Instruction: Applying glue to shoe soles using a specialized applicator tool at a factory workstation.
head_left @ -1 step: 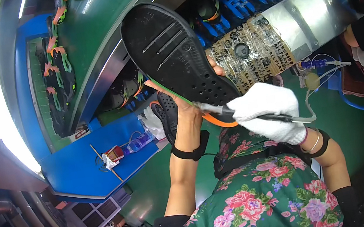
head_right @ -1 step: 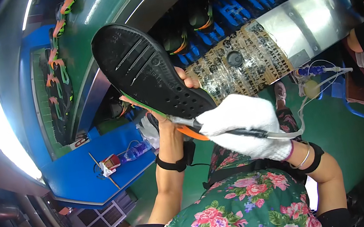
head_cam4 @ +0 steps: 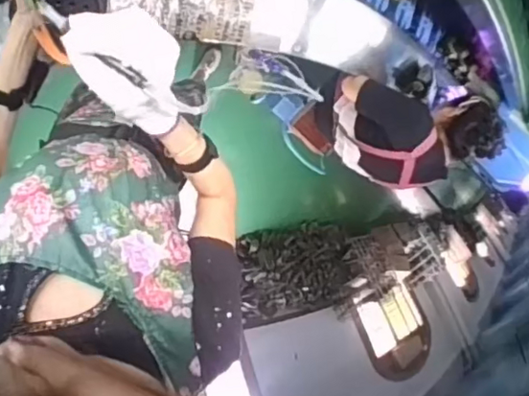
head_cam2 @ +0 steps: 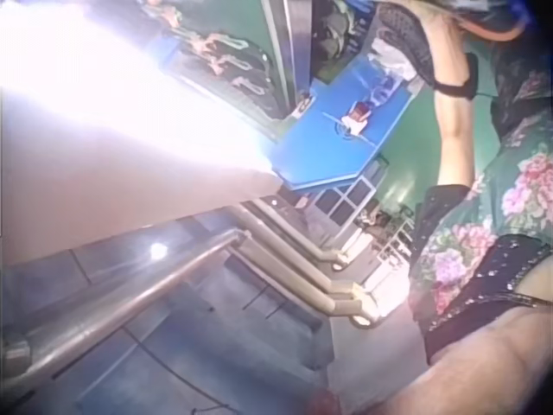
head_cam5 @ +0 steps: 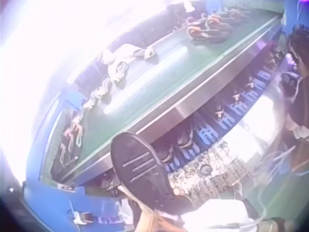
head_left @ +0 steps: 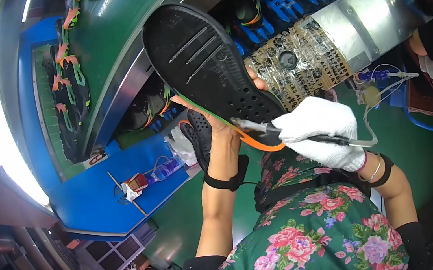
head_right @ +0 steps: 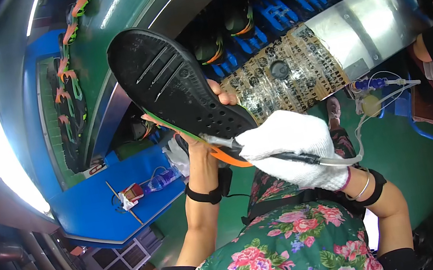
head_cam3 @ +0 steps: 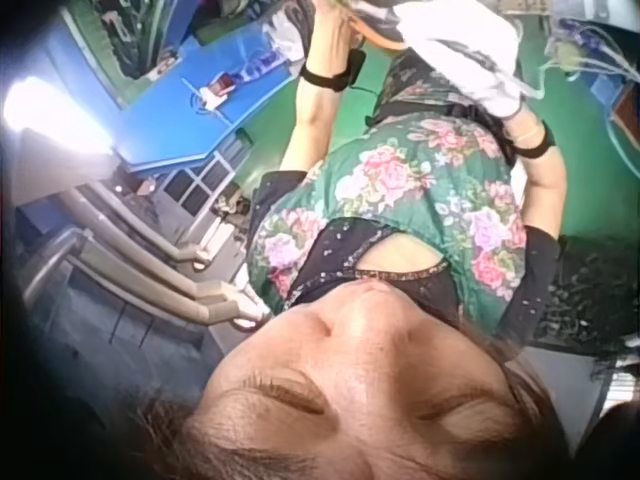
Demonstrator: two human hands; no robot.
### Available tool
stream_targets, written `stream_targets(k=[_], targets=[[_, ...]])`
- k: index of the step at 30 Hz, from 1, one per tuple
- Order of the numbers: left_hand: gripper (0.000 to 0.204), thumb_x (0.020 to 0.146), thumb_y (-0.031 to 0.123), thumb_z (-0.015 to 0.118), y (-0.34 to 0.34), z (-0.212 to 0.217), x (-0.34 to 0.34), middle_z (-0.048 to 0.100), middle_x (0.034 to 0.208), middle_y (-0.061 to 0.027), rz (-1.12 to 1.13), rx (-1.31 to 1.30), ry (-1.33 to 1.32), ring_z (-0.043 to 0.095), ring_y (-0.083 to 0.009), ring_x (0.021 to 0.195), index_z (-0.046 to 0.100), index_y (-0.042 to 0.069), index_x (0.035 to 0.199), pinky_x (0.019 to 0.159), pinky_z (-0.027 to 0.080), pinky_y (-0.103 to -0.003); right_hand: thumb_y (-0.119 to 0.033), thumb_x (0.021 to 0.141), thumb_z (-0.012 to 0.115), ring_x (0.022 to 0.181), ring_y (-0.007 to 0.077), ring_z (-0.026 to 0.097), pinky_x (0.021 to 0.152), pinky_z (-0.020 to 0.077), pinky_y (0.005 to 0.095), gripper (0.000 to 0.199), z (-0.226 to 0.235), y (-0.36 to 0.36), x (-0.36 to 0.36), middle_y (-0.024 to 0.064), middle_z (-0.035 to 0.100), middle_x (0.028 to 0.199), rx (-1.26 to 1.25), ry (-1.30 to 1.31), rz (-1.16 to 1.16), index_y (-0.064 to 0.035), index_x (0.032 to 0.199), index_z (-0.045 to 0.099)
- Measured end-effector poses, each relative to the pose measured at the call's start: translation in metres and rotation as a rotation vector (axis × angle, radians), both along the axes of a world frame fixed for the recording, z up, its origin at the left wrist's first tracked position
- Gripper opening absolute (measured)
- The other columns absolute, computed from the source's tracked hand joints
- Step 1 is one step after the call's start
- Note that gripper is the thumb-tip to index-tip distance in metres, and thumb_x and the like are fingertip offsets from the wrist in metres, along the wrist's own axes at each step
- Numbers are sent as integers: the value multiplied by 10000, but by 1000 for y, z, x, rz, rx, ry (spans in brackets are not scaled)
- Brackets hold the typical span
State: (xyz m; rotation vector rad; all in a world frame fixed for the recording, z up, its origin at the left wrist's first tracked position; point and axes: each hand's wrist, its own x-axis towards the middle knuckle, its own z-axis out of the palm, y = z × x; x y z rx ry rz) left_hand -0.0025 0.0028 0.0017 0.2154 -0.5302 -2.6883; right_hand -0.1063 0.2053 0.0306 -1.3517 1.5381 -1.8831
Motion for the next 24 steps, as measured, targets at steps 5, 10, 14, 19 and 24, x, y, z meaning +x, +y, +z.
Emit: stream_targets(k=[5,10,14,19,24], targets=[[1392,544,1077,457,-6,2,-3,659,1084,-254,-36,-81,30,703,-404,934,488,-15,1407,786,607,-529,-37,794,816,854,253,748,756,588,352,217,3,4,5,111,794,1023,-7,142,42,-82,1005,810],[1275,562,1058,522,-5,12,-7,661,1054,-200,-82,-174,-14,661,-332,909,620,-8,1254,833,533,-447,-15,742,841,813,243,738,738,575,346,219,-4,5,3,122,797,1000,12,-65,6,-77,949,808],[1354,536,1080,471,-10,4,-7,660,1075,-231,-85,-169,43,678,-376,919,550,-12,1333,811,562,-487,-13,781,829,825,258,740,727,585,357,208,-2,8,4,120,788,1006,-23,121,26,-55,983,800],[1449,516,1097,424,-12,4,-9,660,1115,-266,-69,-154,60,693,-419,921,468,-15,1443,793,588,-524,-26,782,832,817,259,736,722,585,356,203,0,11,2,114,788,991,25,6,4,-63,979,798],[1340,538,1067,525,-17,6,-10,666,1095,-219,-149,-234,87,616,-351,963,575,-5,1342,887,484,-468,-26,779,830,802,257,733,707,583,357,214,-1,13,1,108,788,984,32,-32,31,-70,985,796]])
